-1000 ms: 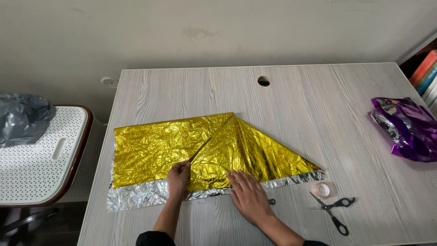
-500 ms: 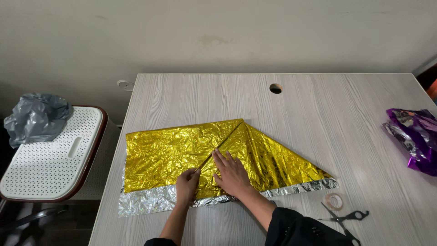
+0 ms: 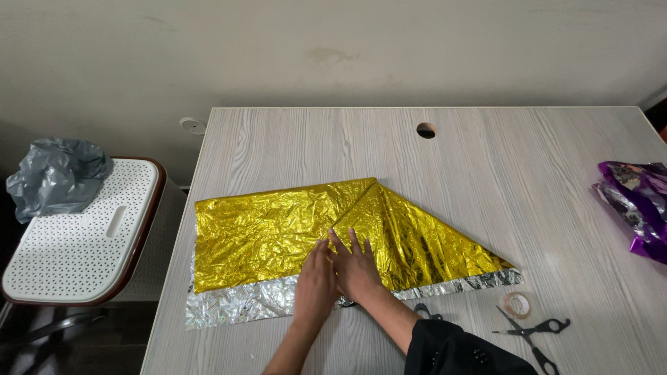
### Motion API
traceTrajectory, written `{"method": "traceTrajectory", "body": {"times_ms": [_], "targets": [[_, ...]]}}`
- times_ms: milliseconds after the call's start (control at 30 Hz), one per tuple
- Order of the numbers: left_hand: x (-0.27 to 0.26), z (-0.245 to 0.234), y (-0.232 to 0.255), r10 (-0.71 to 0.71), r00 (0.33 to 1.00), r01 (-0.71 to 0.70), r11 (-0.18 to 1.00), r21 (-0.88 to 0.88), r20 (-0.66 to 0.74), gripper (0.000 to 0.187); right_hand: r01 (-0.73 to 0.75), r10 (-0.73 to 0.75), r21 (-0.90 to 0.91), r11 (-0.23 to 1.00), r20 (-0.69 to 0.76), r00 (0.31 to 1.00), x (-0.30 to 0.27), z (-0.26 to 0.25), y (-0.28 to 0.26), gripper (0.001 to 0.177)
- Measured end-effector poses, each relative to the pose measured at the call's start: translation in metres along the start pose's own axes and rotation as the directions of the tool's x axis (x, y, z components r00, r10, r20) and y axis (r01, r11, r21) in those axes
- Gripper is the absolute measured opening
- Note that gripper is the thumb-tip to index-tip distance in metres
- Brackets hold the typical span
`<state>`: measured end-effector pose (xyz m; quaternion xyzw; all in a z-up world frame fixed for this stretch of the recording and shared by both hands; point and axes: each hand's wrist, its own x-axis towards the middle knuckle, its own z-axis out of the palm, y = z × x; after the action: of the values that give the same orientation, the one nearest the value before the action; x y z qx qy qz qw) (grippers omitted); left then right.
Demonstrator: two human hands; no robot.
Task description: The person wraps a small rectangular box with gold and silver foil paper on a table. They cut tape with scissors, apply tape to secure the foil, and fold the edges over the box to enclose it.
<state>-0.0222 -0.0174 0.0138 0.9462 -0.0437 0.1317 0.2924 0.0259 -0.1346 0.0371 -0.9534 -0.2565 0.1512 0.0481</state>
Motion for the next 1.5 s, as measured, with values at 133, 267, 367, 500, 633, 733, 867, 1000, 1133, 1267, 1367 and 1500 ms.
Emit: {"method": "traceTrajectory", "body": {"times_ms": [133,267,367,500,633,733,867,1000,1133,1267,1367,1500], "targets": [[-0.004,0.010,0.011,-0.056,0.998,0.058,0.986,-0.159,0.018,0.063,0.051,-0.051,-0.052,0.997,0.000,0.999,-0.003,0.003,0.010,0.077],[-0.009,0.008,0.007,-0.150,0.983,0.171,0.956,-0.237,0.106,0.060,0.031,-0.027,0.065,0.997,-0.060,0.998,0.000,0.006,0.010,0.084],[-0.007,0.007,0.001,-0.003,0.999,0.007,0.997,-0.072,0.045,0.059,0.034,-0.034,0.008,0.999,-0.075,0.997,0.001,0.006,0.007,0.088],[-0.002,0.008,-0.002,-0.199,0.948,0.221,0.973,-0.065,0.248,0.067,0.026,-0.025,0.017,1.000,-0.070,0.997,0.004,0.004,0.008,0.092],[-0.006,0.008,0.001,-0.148,0.975,0.158,0.987,-0.044,0.168,0.068,0.027,-0.022,0.154,0.988,-0.036,0.999,0.000,0.003,0.012,0.097],[-0.007,0.011,0.004,-0.060,0.990,0.052,0.996,0.069,0.125,0.067,0.024,-0.014,0.170,0.985,-0.057,0.998,-0.010,0.007,0.012,0.107],[-0.014,0.015,0.008,-0.051,0.986,0.028,0.989,0.144,0.158,0.056,0.102,-0.061,0.154,0.983,-0.254,0.965,-0.044,0.024,0.016,0.096],[-0.024,0.021,0.007,-0.064,0.988,0.045,0.989,0.139,0.142,0.054,0.146,-0.059,0.190,0.971,-0.399,0.915,-0.088,0.040,0.037,0.073],[-0.031,0.031,0.005,-0.003,0.996,-0.015,0.978,0.207,0.085,0.056,0.053,0.040,0.189,0.981,-0.454,0.890,-0.124,0.049,0.071,0.057],[-0.040,0.039,0.011,-0.022,0.994,-0.011,0.957,0.290,0.111,0.061,-0.078,0.178,0.213,0.974,-0.501,0.847,-0.159,0.057,0.098,0.055],[-0.050,0.044,0.021,-0.029,0.992,-0.005,0.960,0.278,0.119,0.063,-0.177,0.276,0.234,0.956,-0.511,0.814,-0.178,0.064,0.108,0.053],[-0.052,0.046,0.027,-0.015,0.998,-0.002,0.968,0.251,0.067,0.064,-0.229,0.352,0.293,0.928,-0.495,0.794,-0.198,0.069,0.119,0.051]]}}
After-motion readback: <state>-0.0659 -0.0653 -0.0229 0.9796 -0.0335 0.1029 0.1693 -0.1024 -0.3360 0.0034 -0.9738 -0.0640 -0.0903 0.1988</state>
